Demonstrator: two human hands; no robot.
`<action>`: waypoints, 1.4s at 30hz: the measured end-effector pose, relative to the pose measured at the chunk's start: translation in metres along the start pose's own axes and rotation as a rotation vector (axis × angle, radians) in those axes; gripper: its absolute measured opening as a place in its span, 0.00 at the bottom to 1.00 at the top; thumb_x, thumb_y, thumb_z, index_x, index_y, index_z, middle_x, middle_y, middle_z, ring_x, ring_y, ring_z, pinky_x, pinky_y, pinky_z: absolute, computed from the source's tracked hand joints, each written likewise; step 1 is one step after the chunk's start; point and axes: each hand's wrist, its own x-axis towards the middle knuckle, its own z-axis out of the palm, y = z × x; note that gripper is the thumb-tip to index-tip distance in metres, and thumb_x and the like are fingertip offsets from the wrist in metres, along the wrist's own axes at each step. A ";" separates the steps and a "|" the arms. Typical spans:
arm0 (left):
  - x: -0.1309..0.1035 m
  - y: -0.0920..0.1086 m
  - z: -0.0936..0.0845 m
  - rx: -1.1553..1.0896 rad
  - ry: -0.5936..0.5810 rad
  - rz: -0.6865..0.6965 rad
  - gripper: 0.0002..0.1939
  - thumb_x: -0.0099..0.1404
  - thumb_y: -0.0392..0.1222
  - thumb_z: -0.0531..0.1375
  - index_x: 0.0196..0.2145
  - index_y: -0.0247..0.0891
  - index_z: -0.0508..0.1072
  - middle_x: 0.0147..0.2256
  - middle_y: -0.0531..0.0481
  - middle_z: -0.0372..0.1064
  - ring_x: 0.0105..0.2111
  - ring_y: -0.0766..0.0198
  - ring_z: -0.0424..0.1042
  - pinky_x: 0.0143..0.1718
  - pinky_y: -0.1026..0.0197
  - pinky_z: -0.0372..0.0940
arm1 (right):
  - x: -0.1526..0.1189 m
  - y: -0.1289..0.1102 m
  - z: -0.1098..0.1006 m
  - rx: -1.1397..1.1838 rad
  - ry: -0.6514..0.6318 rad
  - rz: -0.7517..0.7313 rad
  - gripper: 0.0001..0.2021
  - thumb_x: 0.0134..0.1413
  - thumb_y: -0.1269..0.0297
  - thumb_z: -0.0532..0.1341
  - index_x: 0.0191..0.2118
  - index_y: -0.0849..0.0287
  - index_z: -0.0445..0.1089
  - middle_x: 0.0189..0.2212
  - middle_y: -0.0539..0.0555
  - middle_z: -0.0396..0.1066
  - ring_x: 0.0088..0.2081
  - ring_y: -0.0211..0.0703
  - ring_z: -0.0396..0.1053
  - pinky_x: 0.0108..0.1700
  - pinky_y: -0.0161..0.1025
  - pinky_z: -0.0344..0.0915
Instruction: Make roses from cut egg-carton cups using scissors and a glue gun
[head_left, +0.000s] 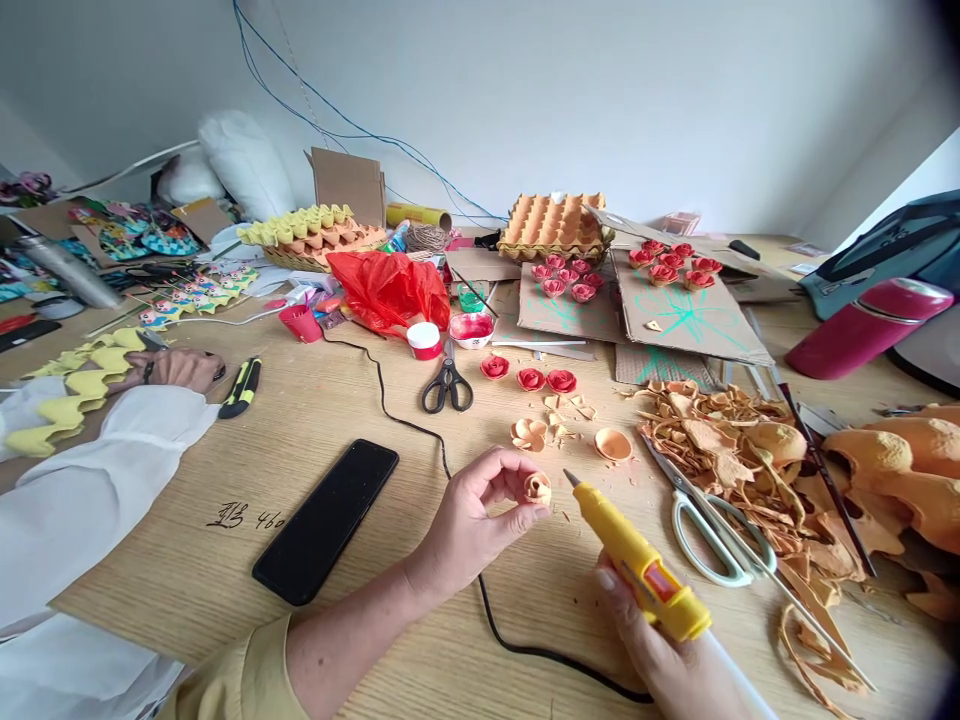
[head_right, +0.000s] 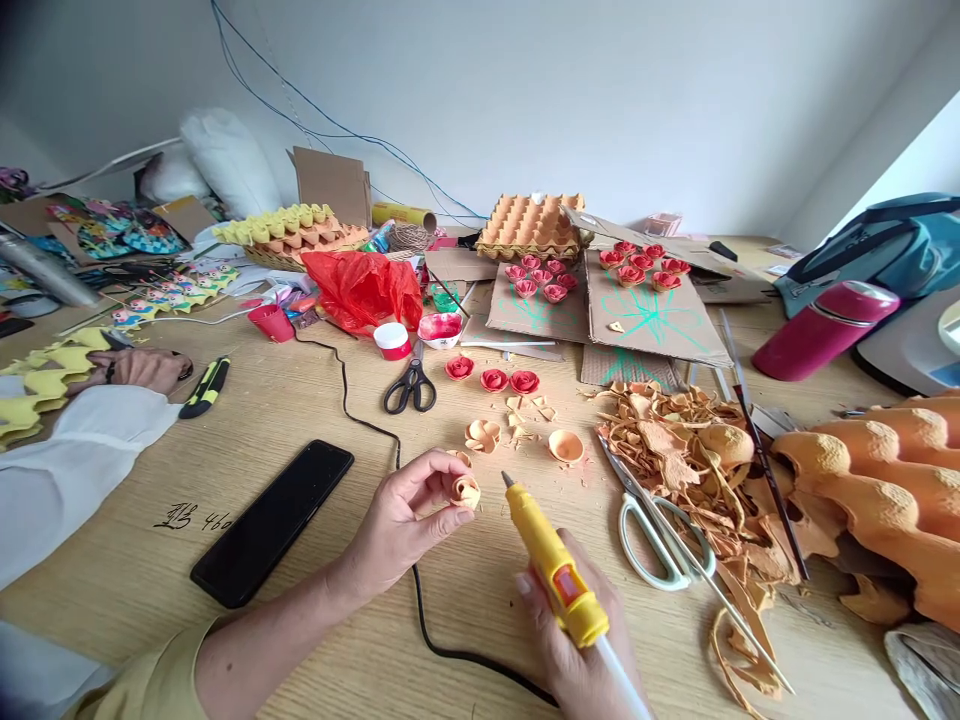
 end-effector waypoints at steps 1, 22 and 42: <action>0.000 0.000 0.001 -0.013 -0.019 -0.016 0.11 0.62 0.35 0.68 0.42 0.37 0.74 0.36 0.51 0.71 0.36 0.69 0.71 0.41 0.68 0.69 | 0.001 0.001 -0.001 0.041 -0.021 0.064 0.14 0.58 0.48 0.63 0.31 0.54 0.69 0.24 0.49 0.65 0.25 0.41 0.62 0.28 0.38 0.61; -0.013 -0.003 0.025 0.382 -0.161 0.148 0.09 0.59 0.31 0.66 0.37 0.36 0.73 0.32 0.51 0.70 0.33 0.65 0.67 0.37 0.63 0.63 | 0.013 -0.012 0.011 0.858 -0.171 0.506 0.19 0.44 0.55 0.75 0.36 0.55 0.68 0.23 0.46 0.68 0.24 0.33 0.63 0.29 0.32 0.60; -0.013 -0.007 0.024 0.396 -0.208 0.224 0.11 0.56 0.28 0.67 0.34 0.37 0.71 0.32 0.52 0.69 0.33 0.65 0.67 0.38 0.63 0.65 | 0.013 -0.013 0.011 0.904 -0.201 0.519 0.21 0.42 0.57 0.77 0.38 0.56 0.69 0.28 0.47 0.71 0.24 0.30 0.64 0.28 0.30 0.62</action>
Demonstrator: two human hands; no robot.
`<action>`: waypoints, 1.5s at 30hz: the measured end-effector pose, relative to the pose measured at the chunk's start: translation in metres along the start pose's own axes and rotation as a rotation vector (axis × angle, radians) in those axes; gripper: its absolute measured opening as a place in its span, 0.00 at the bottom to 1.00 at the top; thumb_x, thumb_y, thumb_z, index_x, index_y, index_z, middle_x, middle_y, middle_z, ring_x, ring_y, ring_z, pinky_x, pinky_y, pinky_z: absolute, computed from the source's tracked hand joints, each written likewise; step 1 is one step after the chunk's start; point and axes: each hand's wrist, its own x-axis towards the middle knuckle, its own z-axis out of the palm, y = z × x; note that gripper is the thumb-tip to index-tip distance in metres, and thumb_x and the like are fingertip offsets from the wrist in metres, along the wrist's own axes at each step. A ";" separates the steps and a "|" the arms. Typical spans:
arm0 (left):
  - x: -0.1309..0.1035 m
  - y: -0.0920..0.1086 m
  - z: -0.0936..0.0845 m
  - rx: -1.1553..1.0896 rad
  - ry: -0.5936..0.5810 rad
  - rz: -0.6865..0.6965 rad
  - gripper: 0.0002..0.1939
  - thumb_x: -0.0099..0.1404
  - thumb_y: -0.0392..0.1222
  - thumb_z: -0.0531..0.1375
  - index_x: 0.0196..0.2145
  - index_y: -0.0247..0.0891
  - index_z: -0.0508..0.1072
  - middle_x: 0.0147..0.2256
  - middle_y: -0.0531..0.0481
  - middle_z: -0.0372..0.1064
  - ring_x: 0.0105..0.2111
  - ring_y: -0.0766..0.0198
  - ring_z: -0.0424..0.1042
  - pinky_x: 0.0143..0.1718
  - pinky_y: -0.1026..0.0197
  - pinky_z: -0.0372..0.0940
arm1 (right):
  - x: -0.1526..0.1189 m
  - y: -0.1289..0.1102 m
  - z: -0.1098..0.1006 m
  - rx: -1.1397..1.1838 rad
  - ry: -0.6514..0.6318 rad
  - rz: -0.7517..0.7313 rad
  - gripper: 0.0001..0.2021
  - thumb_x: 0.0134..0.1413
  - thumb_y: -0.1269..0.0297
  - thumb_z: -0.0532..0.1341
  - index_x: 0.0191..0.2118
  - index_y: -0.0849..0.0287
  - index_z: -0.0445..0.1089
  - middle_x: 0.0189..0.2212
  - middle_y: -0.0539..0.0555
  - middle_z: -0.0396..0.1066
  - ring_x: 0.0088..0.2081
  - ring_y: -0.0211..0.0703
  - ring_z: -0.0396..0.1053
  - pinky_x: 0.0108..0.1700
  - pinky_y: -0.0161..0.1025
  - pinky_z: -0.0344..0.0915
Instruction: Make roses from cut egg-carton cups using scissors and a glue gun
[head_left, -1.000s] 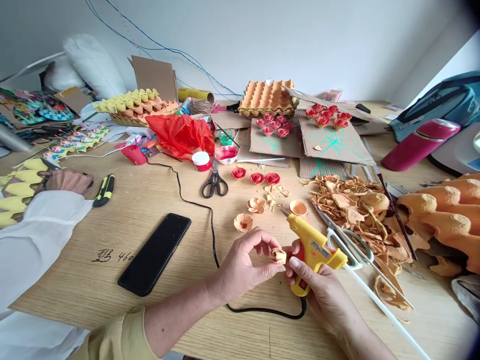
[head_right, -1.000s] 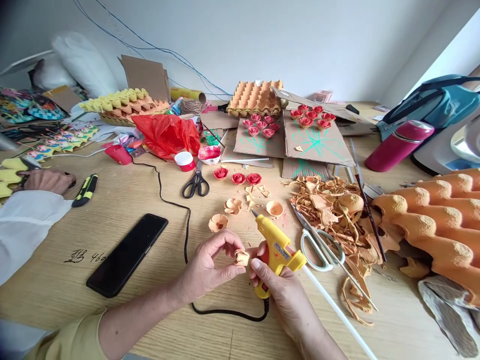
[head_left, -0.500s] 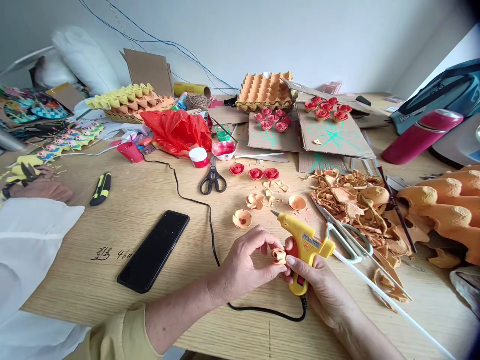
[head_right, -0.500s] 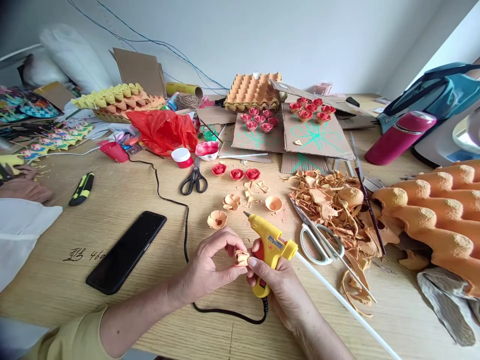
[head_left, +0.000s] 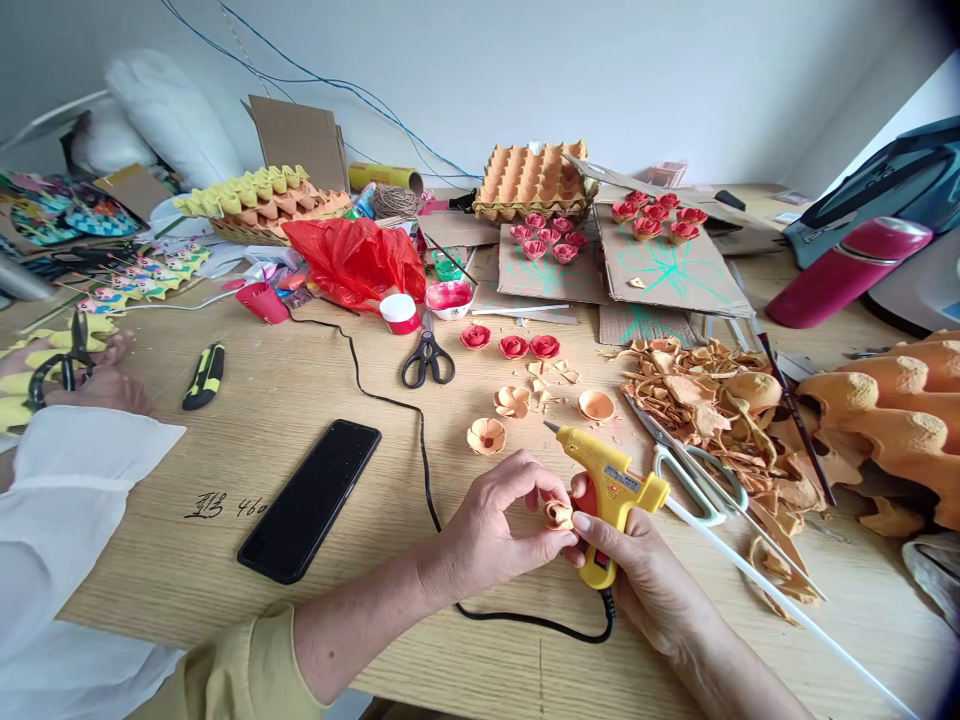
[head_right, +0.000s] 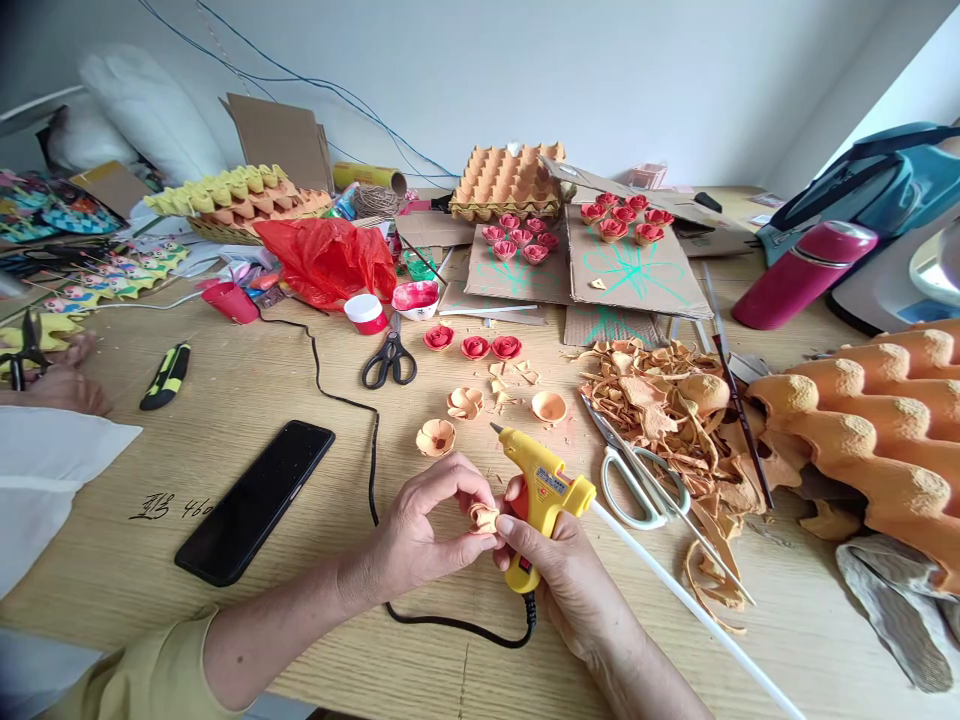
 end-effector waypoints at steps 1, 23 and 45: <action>0.000 0.000 0.000 0.001 -0.001 0.003 0.11 0.56 0.28 0.66 0.34 0.37 0.71 0.32 0.52 0.69 0.33 0.65 0.67 0.38 0.63 0.65 | 0.000 0.000 0.000 0.001 0.000 0.003 0.21 0.42 0.57 0.77 0.38 0.55 0.69 0.28 0.47 0.70 0.24 0.30 0.64 0.28 0.30 0.62; -0.001 0.000 -0.001 0.030 -0.040 0.057 0.08 0.61 0.31 0.64 0.34 0.38 0.68 0.32 0.51 0.67 0.33 0.65 0.67 0.37 0.62 0.66 | -0.002 0.001 -0.003 -0.038 -0.019 -0.002 0.18 0.46 0.58 0.75 0.40 0.55 0.69 0.30 0.48 0.71 0.26 0.33 0.64 0.30 0.33 0.64; -0.002 0.001 0.001 0.061 -0.029 0.044 0.09 0.60 0.32 0.64 0.34 0.39 0.66 0.32 0.52 0.68 0.32 0.65 0.68 0.36 0.62 0.65 | -0.003 0.001 -0.002 -0.035 -0.012 -0.023 0.21 0.44 0.57 0.76 0.43 0.54 0.71 0.32 0.50 0.72 0.28 0.35 0.65 0.31 0.33 0.66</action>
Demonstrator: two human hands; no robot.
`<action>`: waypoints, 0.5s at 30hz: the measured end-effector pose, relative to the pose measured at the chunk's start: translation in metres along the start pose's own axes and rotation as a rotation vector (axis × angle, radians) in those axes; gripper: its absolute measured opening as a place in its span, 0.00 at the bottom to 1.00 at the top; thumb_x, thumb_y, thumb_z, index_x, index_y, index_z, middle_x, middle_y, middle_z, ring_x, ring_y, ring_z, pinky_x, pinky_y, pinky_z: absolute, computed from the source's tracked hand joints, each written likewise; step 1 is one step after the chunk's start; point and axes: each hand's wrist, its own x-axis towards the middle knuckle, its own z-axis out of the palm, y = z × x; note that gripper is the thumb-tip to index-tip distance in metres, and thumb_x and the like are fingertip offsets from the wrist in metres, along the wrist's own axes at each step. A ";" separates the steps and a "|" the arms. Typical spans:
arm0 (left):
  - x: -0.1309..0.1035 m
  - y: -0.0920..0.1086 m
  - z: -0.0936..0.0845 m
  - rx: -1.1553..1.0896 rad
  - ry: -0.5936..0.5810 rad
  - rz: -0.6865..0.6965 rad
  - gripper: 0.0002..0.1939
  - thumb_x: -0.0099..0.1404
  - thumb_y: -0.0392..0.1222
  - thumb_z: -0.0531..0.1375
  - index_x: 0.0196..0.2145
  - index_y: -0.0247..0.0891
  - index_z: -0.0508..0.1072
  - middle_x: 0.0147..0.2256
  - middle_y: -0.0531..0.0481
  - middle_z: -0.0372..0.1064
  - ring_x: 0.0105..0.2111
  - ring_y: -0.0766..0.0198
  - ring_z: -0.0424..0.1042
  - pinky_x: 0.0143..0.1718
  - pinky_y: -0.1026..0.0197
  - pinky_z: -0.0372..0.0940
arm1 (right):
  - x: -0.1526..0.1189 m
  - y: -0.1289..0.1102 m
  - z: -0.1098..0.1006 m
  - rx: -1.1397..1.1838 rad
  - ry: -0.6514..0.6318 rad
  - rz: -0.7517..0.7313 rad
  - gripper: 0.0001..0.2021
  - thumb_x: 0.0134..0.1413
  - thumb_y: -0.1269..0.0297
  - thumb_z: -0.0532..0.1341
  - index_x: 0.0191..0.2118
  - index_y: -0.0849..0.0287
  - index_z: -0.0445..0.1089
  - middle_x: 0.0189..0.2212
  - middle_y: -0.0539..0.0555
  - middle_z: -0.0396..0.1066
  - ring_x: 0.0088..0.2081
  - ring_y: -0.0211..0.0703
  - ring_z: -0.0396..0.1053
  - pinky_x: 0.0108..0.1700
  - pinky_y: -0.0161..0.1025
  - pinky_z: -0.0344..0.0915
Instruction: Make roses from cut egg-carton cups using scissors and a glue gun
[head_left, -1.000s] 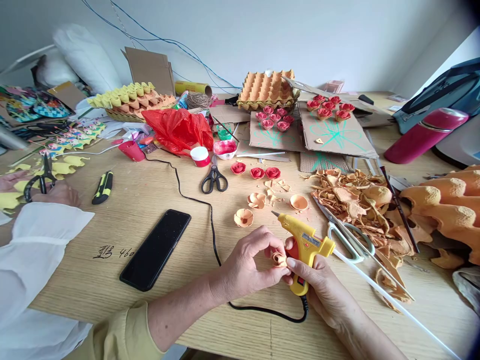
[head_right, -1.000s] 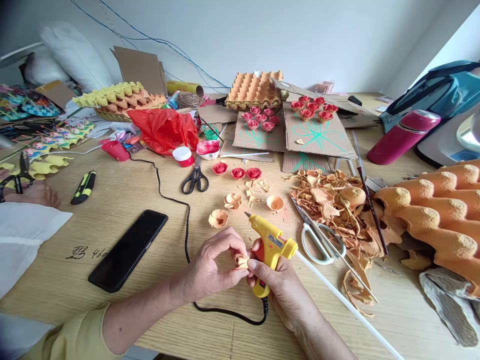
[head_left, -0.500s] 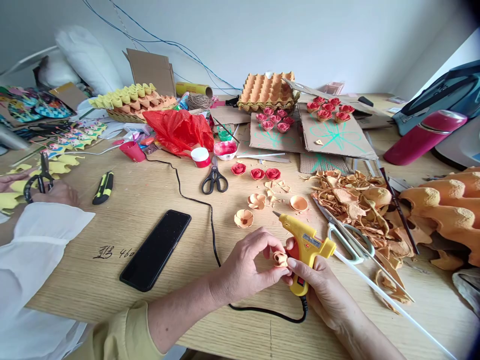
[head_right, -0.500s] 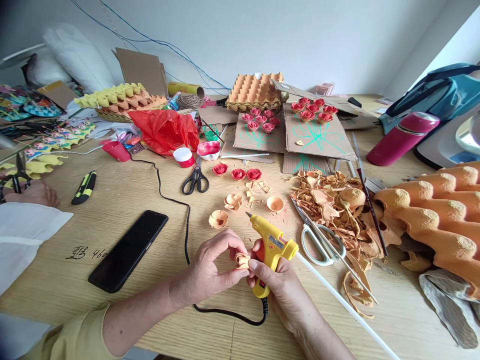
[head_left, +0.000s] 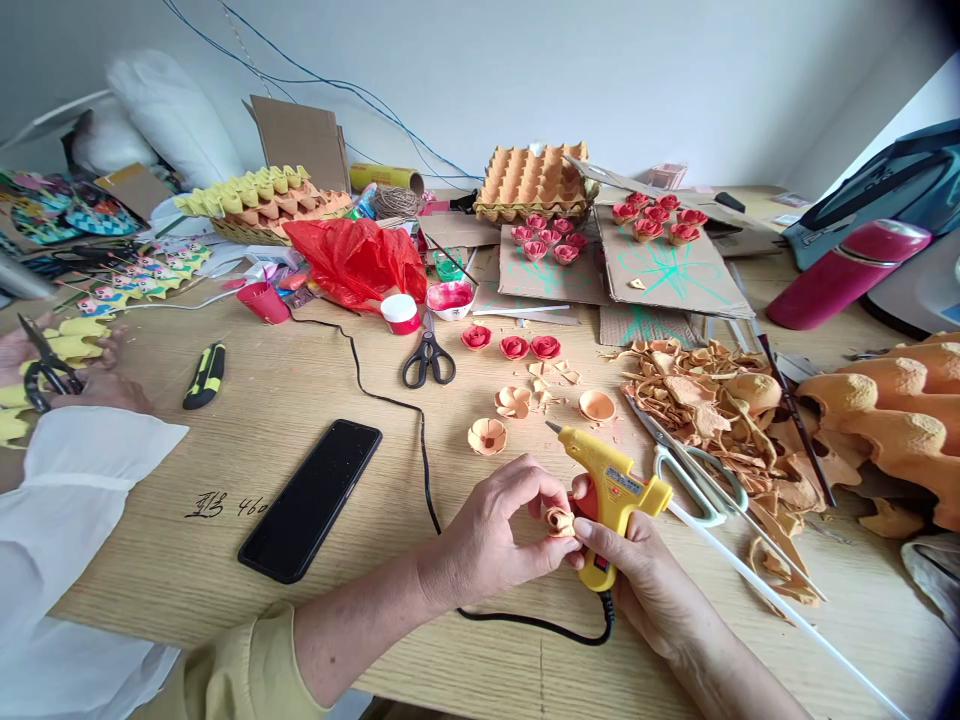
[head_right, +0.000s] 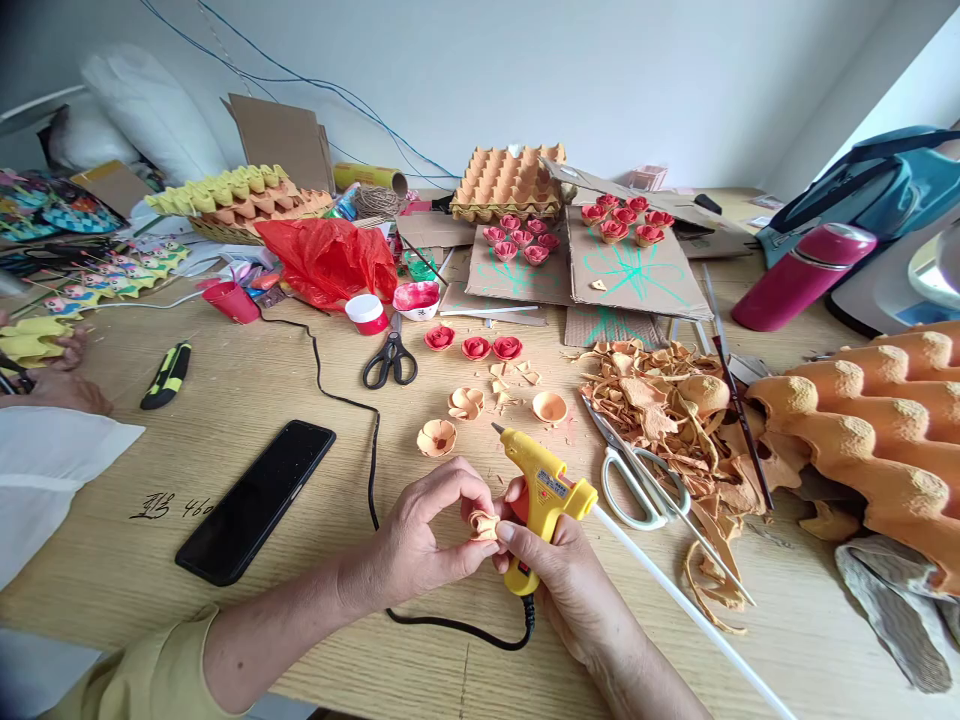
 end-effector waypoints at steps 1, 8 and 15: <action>0.000 0.000 0.000 0.003 0.000 0.002 0.09 0.60 0.32 0.64 0.33 0.39 0.66 0.32 0.52 0.68 0.32 0.65 0.68 0.36 0.62 0.65 | 0.000 0.000 0.000 0.001 -0.003 -0.001 0.20 0.44 0.58 0.76 0.43 0.54 0.71 0.32 0.49 0.72 0.28 0.35 0.65 0.31 0.33 0.66; 0.000 -0.003 0.002 0.018 0.007 0.019 0.09 0.60 0.32 0.63 0.34 0.39 0.66 0.32 0.51 0.68 0.33 0.64 0.68 0.37 0.61 0.65 | 0.000 0.000 -0.002 -0.014 0.009 0.010 0.22 0.43 0.56 0.76 0.42 0.54 0.72 0.30 0.49 0.72 0.27 0.35 0.65 0.31 0.34 0.65; -0.001 0.000 0.000 -0.010 0.026 -0.032 0.10 0.59 0.32 0.65 0.36 0.39 0.68 0.32 0.52 0.68 0.33 0.64 0.68 0.38 0.61 0.65 | 0.000 0.001 -0.002 -0.012 0.014 0.019 0.20 0.45 0.56 0.76 0.41 0.55 0.70 0.29 0.49 0.71 0.26 0.35 0.66 0.31 0.34 0.65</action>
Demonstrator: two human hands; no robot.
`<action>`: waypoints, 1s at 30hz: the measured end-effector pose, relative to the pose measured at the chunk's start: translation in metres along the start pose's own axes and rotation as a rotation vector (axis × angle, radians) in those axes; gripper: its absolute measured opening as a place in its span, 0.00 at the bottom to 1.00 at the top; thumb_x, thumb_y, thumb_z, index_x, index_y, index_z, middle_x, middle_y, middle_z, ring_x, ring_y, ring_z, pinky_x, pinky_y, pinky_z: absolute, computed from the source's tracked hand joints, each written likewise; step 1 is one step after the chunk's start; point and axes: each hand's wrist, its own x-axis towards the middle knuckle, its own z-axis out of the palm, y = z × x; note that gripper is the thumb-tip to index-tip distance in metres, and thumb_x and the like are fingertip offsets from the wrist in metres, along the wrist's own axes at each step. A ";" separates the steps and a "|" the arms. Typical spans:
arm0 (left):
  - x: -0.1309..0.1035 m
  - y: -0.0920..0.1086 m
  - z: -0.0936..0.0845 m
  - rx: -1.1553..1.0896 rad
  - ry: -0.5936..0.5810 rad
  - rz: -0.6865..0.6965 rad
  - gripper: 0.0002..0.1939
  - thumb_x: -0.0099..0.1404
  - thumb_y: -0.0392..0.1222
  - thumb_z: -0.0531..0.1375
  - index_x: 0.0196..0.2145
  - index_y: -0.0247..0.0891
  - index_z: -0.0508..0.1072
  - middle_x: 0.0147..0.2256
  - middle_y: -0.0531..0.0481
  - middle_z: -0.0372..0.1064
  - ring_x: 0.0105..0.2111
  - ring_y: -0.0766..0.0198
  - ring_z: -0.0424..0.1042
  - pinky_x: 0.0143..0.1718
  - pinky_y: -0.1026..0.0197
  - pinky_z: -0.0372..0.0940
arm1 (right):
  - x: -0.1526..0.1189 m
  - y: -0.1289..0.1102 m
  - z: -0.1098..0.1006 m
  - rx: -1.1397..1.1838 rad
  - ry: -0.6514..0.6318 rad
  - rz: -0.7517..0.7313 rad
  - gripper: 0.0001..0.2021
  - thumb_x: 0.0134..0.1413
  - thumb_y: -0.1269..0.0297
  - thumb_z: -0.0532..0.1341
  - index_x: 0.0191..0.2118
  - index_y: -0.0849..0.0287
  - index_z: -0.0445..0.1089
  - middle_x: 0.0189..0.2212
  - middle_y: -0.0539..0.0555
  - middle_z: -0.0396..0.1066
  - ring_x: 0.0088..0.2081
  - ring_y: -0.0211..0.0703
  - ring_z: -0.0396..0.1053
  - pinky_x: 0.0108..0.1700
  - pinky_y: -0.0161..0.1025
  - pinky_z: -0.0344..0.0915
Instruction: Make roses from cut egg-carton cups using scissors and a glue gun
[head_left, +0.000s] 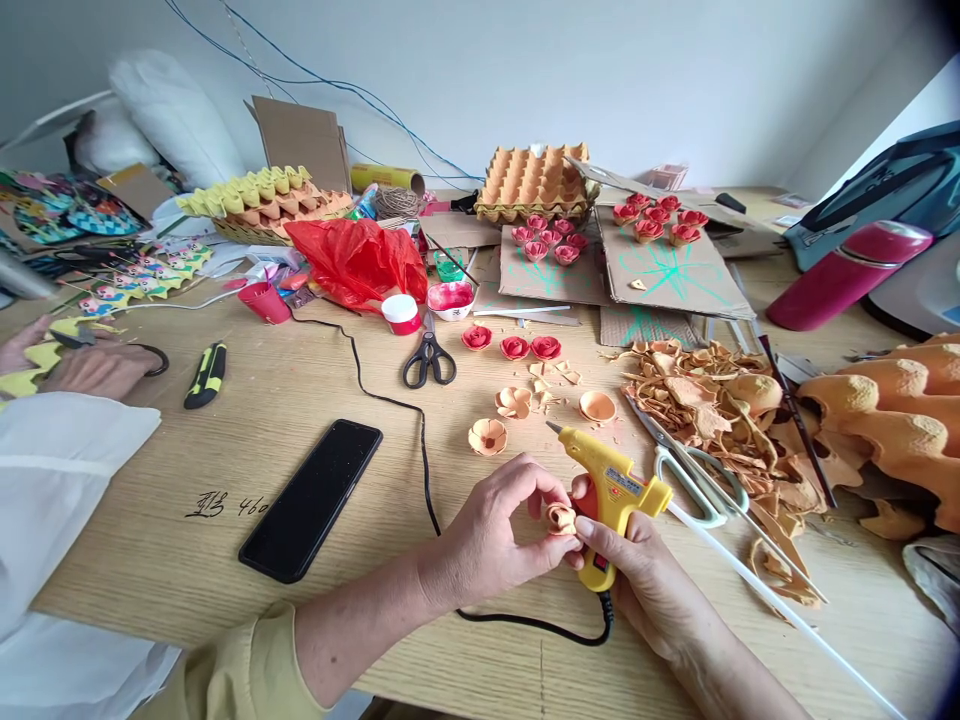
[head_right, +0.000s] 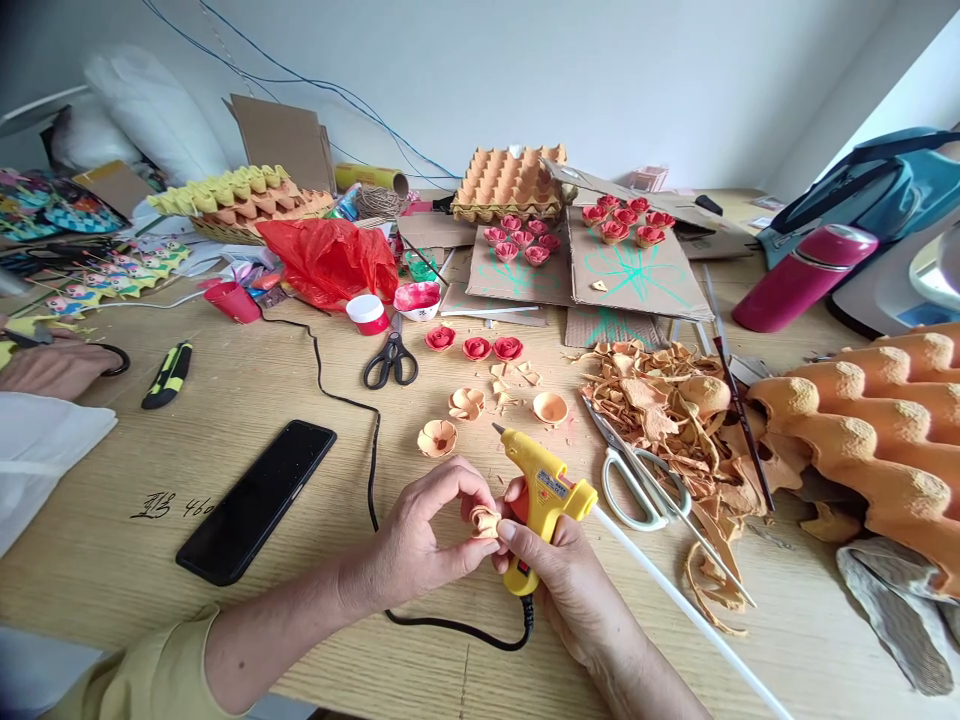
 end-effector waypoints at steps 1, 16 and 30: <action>0.000 0.000 0.000 -0.001 0.003 -0.005 0.10 0.59 0.32 0.65 0.36 0.38 0.68 0.32 0.52 0.68 0.33 0.64 0.68 0.37 0.61 0.65 | 0.000 0.000 0.000 0.000 -0.001 -0.001 0.20 0.45 0.56 0.75 0.41 0.55 0.70 0.29 0.49 0.72 0.26 0.35 0.66 0.31 0.34 0.65; 0.002 0.003 -0.005 0.028 0.055 0.012 0.08 0.59 0.32 0.67 0.37 0.36 0.73 0.33 0.50 0.69 0.33 0.65 0.68 0.37 0.62 0.66 | 0.001 -0.001 0.003 0.050 0.051 -0.056 0.20 0.44 0.58 0.76 0.40 0.55 0.69 0.30 0.48 0.72 0.26 0.33 0.64 0.31 0.33 0.62; 0.003 0.002 -0.009 0.048 0.104 0.009 0.09 0.60 0.36 0.69 0.38 0.36 0.76 0.35 0.49 0.71 0.38 0.61 0.71 0.43 0.59 0.66 | -0.004 0.000 0.005 0.007 -0.008 -0.035 0.17 0.48 0.59 0.74 0.38 0.56 0.68 0.28 0.48 0.72 0.29 0.36 0.70 0.33 0.33 0.65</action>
